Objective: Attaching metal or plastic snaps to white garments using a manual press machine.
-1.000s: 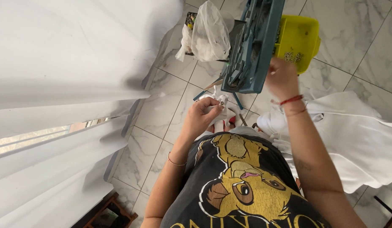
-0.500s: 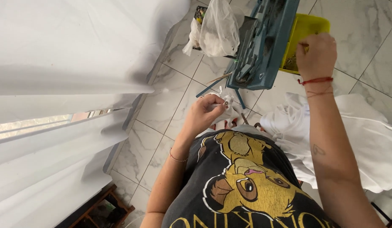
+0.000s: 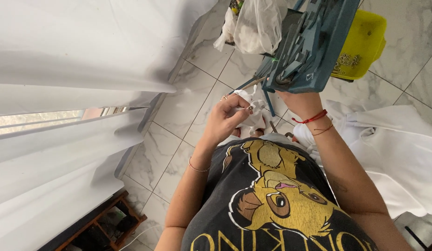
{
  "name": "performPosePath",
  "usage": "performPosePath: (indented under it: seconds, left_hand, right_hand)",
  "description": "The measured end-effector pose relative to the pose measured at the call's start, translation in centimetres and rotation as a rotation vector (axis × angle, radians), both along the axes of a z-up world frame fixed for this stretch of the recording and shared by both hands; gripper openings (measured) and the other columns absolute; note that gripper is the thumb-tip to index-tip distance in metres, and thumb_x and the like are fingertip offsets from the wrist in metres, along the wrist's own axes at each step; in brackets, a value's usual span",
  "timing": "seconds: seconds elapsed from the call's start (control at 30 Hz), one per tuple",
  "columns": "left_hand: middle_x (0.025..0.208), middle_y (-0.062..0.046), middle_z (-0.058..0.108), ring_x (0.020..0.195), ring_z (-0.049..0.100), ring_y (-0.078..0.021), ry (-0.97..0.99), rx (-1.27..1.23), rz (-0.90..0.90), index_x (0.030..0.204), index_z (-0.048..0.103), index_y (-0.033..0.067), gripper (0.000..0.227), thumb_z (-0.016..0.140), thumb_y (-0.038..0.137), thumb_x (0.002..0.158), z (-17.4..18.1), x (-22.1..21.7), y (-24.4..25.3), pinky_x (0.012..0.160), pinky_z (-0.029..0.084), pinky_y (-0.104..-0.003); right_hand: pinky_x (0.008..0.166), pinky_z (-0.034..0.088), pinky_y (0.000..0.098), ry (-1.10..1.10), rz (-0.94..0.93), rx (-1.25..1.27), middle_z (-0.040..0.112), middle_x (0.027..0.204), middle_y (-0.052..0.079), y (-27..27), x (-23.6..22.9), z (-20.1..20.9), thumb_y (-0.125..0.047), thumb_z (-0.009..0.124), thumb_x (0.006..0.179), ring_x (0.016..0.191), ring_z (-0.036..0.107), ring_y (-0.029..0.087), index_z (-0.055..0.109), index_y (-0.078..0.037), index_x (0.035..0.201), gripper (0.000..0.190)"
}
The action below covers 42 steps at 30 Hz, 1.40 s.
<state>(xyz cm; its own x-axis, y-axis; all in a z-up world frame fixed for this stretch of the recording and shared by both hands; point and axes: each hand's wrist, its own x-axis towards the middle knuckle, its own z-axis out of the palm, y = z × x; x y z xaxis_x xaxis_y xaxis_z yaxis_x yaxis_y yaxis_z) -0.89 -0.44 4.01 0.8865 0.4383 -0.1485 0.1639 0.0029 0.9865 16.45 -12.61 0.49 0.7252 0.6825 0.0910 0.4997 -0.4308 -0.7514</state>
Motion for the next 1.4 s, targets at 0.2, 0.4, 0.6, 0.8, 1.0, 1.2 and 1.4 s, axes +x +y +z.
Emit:
performPosePath:
  seconds: [0.2, 0.4, 0.6, 0.8, 1.0, 1.2, 1.4]
  left_hand:
    - [0.067, -0.005, 0.047, 0.075, 0.044, -0.0166, -0.026, -0.009, 0.001, 0.074, 0.062, 0.0108, 0.011, 0.059, 0.021, 0.071, -0.1, -0.3, 0.3, 0.076, 0.034, -0.029]
    - [0.065, -0.005, 0.048, 0.074, 0.044, -0.0149, -0.205, -0.018, -0.046, 0.071, 0.06, 0.0074, 0.011, 0.057, 0.018, 0.072, -1.9, -1.2, 1.0, 0.1, 0.016, -0.042]
    - [0.06, -0.002, 0.037, 0.068, 0.037, -0.0148, -0.738, -0.373, -0.144, 0.061, 0.052, 0.0102, 0.019, 0.052, 0.025, 0.073, 3.6, -3.0, 3.0, 0.104, 0.012, -0.046]
    - [0.059, 0.002, 0.035, 0.067, 0.036, -0.0122, -0.989, -0.479, -0.197, 0.06, 0.053, 0.0128, 0.018, 0.051, 0.025, 0.072, 5.2, -3.9, 4.2, 0.103, 0.01, -0.054]
    - [0.076, -0.007, 0.04, 0.072, 0.033, -0.0149, -0.288, 0.122, 0.232, 0.076, 0.057, 0.0065, 0.012, 0.048, 0.011, 0.071, 4.3, -6.8, 5.6, 0.074, 0.032, -0.032]
    - [0.096, -0.029, 0.054, 0.097, 0.052, -0.0429, 0.312, -0.077, -0.23, 0.119, 0.041, 0.0107, 0.072, 0.071, 0.039, 0.06, 0.8, -8.1, 2.6, 0.088, 0.038, -0.05]
    - [0.069, -0.003, 0.059, 0.059, 0.056, -0.0103, 0.129, -0.763, 0.367, 0.084, 0.06, 0.0032, 0.016, 0.06, 0.017, 0.076, -8.9, -9.3, 1.3, 0.054, 0.042, -0.022]
  right_hand:
    - [0.047, 0.041, 0.0269, 0.034, 0.047, -0.012, 0.052, 0.062, 0.013, -0.3, -0.5, -0.2, -0.007, 0.061, 0.085, 0.057, 0.053, 0.025, 0.057, -0.004, 0.079, 0.008]
    - [0.046, 0.046, 0.0264, 0.069, 0.093, -0.029, 0.058, 0.066, 0.016, -0.9, -1.5, -0.3, -0.006, 0.061, 0.083, 0.06, 0.059, 0.027, 0.065, -0.001, 0.086, 0.007]
    - [0.071, 0.049, 0.0311, 0.557, 0.298, -0.005, 0.057, 0.094, 0.015, -1.3, -4.7, 0.3, -0.012, 0.061, 0.075, 0.086, 0.056, 0.021, 0.055, -0.003, 0.114, 0.04]
    - [0.094, 0.033, 0.0462, 0.556, 0.68, 0.021, 0.041, 0.122, 0.02, 2.7, -6.9, -1.4, -0.016, 0.066, 0.07, 0.107, 0.045, 0.038, 0.056, 0.0, 0.103, 0.038]
    - [0.049, 0.05, 0.0223, 0.969, 0.381, -0.093, 0.056, 0.065, -0.001, 2.7, -7.4, -1.0, -0.014, 0.048, 0.083, 0.055, 0.056, 0.005, 0.055, -0.009, 0.089, 0.011]
    - [0.044, 0.054, 0.0305, 1.247, 0.249, -0.107, 0.062, 0.072, 0.012, 6.7, -10.5, 5.3, -0.02, 0.05, 0.086, 0.055, 0.064, 0.02, 0.05, -0.004, 0.095, 0.019]
    - [0.064, 0.049, 0.0293, 0.415, 0.519, 0.07, 0.059, 0.092, 0.014, 6.0, -8.1, 7.3, 0.001, 0.052, 0.085, 0.084, 0.059, 0.02, 0.06, -0.001, 0.1, 0.018]
